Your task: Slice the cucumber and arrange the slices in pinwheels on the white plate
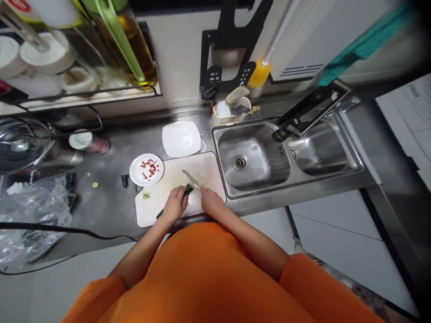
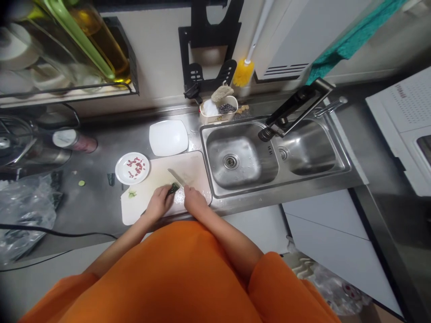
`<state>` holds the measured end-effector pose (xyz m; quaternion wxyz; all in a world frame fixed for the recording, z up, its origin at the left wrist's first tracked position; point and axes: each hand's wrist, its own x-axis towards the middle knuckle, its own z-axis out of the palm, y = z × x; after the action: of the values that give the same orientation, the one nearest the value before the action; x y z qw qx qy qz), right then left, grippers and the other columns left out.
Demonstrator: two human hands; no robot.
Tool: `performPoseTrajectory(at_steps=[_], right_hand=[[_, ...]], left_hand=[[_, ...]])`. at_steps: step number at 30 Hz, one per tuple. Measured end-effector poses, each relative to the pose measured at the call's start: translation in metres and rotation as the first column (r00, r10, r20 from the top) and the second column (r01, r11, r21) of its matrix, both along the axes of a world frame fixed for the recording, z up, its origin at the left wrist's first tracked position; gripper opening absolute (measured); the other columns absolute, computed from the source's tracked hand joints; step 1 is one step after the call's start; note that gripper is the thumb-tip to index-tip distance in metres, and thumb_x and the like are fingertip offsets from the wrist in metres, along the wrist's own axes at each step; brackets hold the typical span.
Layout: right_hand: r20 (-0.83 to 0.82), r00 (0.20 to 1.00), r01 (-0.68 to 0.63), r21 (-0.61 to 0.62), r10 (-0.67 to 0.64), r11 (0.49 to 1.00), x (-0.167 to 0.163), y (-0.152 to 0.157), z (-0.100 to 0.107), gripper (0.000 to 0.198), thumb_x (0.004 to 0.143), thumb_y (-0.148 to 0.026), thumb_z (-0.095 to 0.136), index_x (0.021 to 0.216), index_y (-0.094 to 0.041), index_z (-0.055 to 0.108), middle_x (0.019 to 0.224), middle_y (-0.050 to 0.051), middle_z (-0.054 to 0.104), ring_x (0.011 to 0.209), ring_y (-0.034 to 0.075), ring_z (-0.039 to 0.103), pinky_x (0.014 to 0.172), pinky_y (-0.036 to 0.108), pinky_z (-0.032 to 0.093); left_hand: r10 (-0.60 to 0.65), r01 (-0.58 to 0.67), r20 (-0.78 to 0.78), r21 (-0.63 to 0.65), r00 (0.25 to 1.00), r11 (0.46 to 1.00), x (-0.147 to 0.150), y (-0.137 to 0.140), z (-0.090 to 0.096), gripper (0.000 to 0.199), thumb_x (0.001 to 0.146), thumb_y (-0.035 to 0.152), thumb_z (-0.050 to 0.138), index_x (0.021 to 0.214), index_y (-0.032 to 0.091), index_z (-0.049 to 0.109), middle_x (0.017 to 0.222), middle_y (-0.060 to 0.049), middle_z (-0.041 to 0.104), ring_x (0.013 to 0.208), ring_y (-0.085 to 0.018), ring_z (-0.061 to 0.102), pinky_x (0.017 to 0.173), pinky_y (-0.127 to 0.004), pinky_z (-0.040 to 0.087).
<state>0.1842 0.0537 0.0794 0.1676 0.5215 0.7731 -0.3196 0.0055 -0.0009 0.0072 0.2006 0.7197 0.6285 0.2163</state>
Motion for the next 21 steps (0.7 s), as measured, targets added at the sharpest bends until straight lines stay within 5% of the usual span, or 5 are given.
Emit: performPoseTrajectory(at_steps=[9, 21], right_hand=[[0.074, 0.994, -0.083, 0.056, 0.079, 0.995, -0.008, -0.001, -0.001, 0.038, 0.09, -0.007, 0.025, 0.123, -0.015, 0.042, 0.101, 0.014, 0.061, 0.088, 0.021, 0.063, 0.071, 0.029, 0.047], [0.116, 0.986, -0.127, 0.03, 0.123, 0.991, 0.012, -0.025, 0.035, 0.034, 0.09, -0.007, 0.027, 0.118, -0.016, 0.044, 0.094, 0.011, 0.06, 0.08, 0.018, 0.063, 0.066, 0.024, 0.046]], left_hand=[[-0.044, 0.042, 0.024, 0.093, 0.999, 0.995, 0.003, 0.001, -0.003, 0.036, 0.09, 0.02, 0.042, 0.125, 0.016, 0.049, 0.122, -0.015, 0.055, 0.115, -0.024, 0.051, 0.099, -0.045, 0.046], [-0.058, 0.058, -0.003, 0.089, 0.998, 0.994, 0.005, 0.0, -0.002, 0.032, 0.09, 0.02, 0.042, 0.12, 0.016, 0.052, 0.116, -0.014, 0.059, 0.113, -0.024, 0.052, 0.099, -0.045, 0.045]])
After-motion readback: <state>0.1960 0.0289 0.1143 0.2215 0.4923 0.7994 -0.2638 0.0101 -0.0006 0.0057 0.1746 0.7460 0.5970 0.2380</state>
